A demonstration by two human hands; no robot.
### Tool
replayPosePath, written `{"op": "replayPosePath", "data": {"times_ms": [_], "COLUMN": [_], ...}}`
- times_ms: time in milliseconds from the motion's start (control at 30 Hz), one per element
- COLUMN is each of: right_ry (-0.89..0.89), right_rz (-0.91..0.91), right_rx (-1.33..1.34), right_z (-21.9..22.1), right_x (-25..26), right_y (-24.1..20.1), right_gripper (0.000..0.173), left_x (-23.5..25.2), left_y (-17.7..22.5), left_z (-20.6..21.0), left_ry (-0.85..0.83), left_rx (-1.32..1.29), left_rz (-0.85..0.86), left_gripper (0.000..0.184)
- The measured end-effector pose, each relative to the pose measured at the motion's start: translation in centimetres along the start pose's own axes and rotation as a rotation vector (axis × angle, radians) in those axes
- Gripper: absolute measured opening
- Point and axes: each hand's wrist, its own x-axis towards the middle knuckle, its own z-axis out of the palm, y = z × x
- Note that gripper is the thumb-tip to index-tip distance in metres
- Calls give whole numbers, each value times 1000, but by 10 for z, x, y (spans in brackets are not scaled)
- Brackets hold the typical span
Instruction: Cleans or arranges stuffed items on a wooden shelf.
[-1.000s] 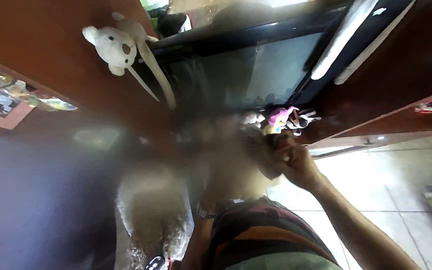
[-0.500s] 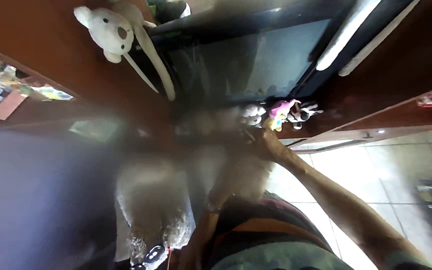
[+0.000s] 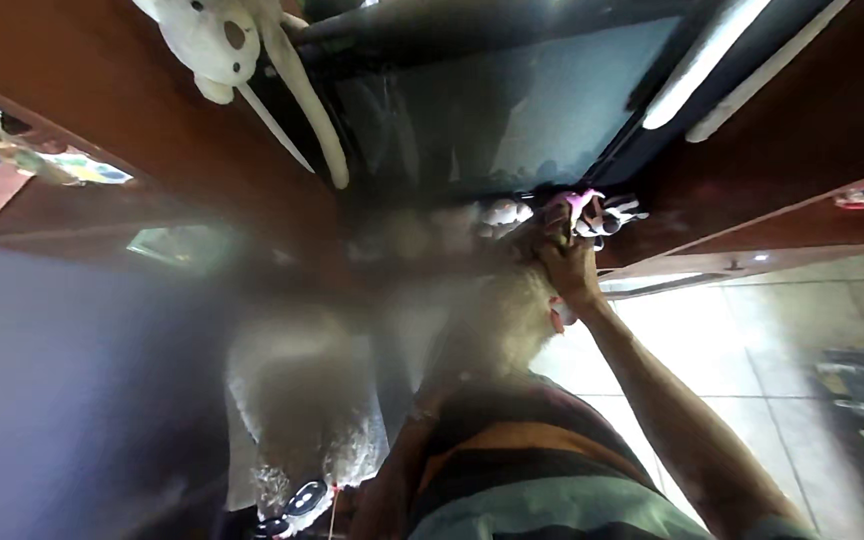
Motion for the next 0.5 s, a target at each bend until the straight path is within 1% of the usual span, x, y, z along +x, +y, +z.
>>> {"op": "replayPosePath", "data": {"times_ms": [67, 100, 133, 200, 233, 267, 300, 333, 400, 433, 467, 500], "right_ry": [-41, -78, -109, -202, -253, -328, -411, -497, -523, -534, -551, -534], "right_rz": [-131, -232, -369, -598, -661, -664, -640, -588, -589, -628, -704, -817], "right_rx": [-53, -102, -157, -275, -312, -332, -369, -422, -492, -495, -458, -363], "right_z": [-6, -7, -4, 9, 16, 24, 31, 38, 53, 57, 62, 69], "right_x": [-1, -3, -8, -26, -36, -47, -59, -72, -87, -94, -104, -117], "right_y": [-10, -14, -16, -21, -23, -29, -39, -51, -60, -62, -60, -51], "right_gripper": [26, 24, 22, 28, 32, 36, 38, 42, 49, 51, 47, 39], "left_x": [7, 10, 13, 18, 19, 20, 17, 10, 2, -6, -17, -34], "left_y": [2, 2, 2, -2, -4, -4, 2, 11, 25, 33, 31, 27], "left_z": [-2, -4, -4, -2, 0, 3, 6, 9, 9, 5, -4, -15], "left_ry": [69, 94, 118, 161, 180, 195, 185, 144, 58, -14, -76, -107], "left_rx": [-14, 3, 22, 63, 97, 137, 162, 204, 362, 431, 459, 420], "left_rz": [63, 81, 94, 130, 137, 118, 42, -70, -230, -310, -383, -466], "left_gripper": [28, 28, 28, 27, 27, 27, 30, 33, 36, 39, 41, 40]}}
